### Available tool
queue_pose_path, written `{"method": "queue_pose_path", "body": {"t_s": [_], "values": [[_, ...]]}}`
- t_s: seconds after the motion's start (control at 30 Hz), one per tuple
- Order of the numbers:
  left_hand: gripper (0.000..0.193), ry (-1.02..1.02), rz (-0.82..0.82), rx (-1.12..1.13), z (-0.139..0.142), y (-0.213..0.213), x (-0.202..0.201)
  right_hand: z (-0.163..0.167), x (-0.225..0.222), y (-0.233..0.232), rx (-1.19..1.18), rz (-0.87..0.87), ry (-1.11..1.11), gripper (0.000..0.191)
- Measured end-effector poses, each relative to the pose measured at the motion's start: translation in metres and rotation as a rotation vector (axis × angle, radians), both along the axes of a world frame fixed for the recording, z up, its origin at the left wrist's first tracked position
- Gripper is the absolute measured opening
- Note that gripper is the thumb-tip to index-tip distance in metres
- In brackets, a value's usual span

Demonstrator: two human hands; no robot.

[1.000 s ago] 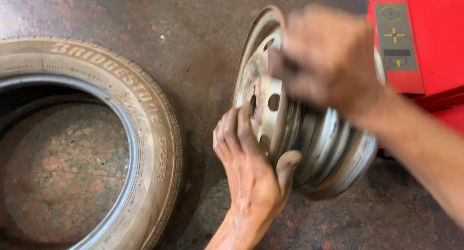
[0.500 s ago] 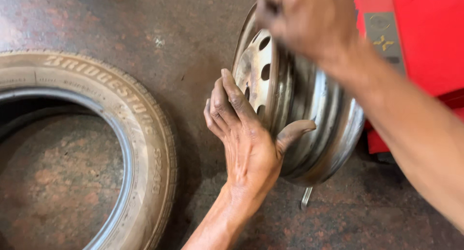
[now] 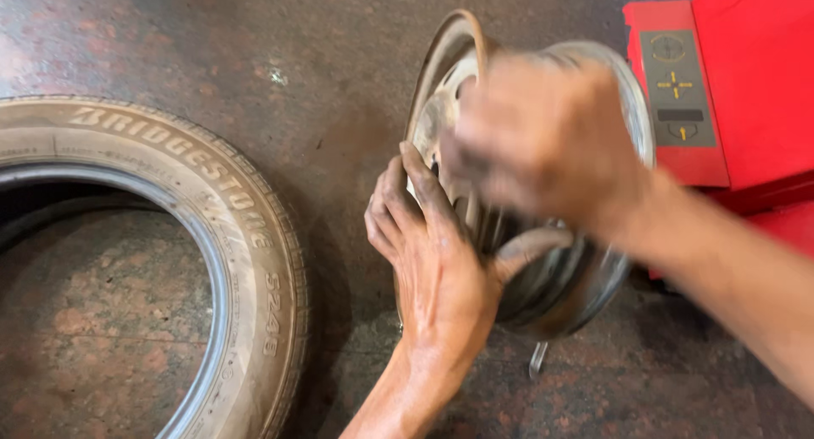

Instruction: The person scrubs a metal wheel rim mounted on a red tire machine using a blue abrasive pad. They rotate the rim by hand to access different sections, focusing on the outer edge and inner face while a tire lies on the floor nearby.

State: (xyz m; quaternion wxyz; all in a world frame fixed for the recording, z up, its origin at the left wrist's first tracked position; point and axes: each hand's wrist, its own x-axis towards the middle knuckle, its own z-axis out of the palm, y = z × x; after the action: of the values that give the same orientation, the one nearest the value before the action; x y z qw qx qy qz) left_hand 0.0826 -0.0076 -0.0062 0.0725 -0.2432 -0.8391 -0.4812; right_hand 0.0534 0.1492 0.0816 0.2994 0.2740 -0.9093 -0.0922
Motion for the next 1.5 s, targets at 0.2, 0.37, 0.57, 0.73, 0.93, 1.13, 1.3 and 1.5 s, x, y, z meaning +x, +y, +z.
{"method": "queue_pose_path", "body": {"t_s": [0.2,0.37,0.57,0.73,0.93,1.13,1.3,1.5], "values": [[0.147,0.051,-0.014,-0.013,0.000,0.008,-0.015,0.008,-0.044,0.016,0.050,-0.137,0.113,0.034],[0.156,-0.004,-0.028,0.021,0.002,0.014,-0.022,-0.005,-0.021,0.018,-0.082,-0.028,0.035,0.029],[0.155,0.024,-0.037,-0.034,0.014,0.013,-0.026,0.000,-0.022,0.015,-0.043,-0.150,0.049,0.037],[0.151,-0.049,-0.023,-0.050,0.011,0.009,-0.019,-0.003,-0.030,0.021,-0.093,-0.083,0.068,0.039],[0.141,0.019,0.000,-0.121,0.010,0.006,-0.018,-0.003,-0.013,0.002,-0.045,-0.129,0.075,0.036],[0.145,-0.047,-0.015,-0.084,0.018,0.011,-0.025,0.000,-0.062,0.033,-0.097,-0.206,0.011,0.030],[0.136,0.011,0.001,-0.012,0.010,0.023,-0.033,-0.003,-0.024,0.024,-0.058,-0.019,0.062,0.035],[0.085,0.066,0.003,-0.016,-0.024,0.012,-0.009,-0.016,-0.073,0.060,-0.122,-0.177,0.080,0.019]]}}
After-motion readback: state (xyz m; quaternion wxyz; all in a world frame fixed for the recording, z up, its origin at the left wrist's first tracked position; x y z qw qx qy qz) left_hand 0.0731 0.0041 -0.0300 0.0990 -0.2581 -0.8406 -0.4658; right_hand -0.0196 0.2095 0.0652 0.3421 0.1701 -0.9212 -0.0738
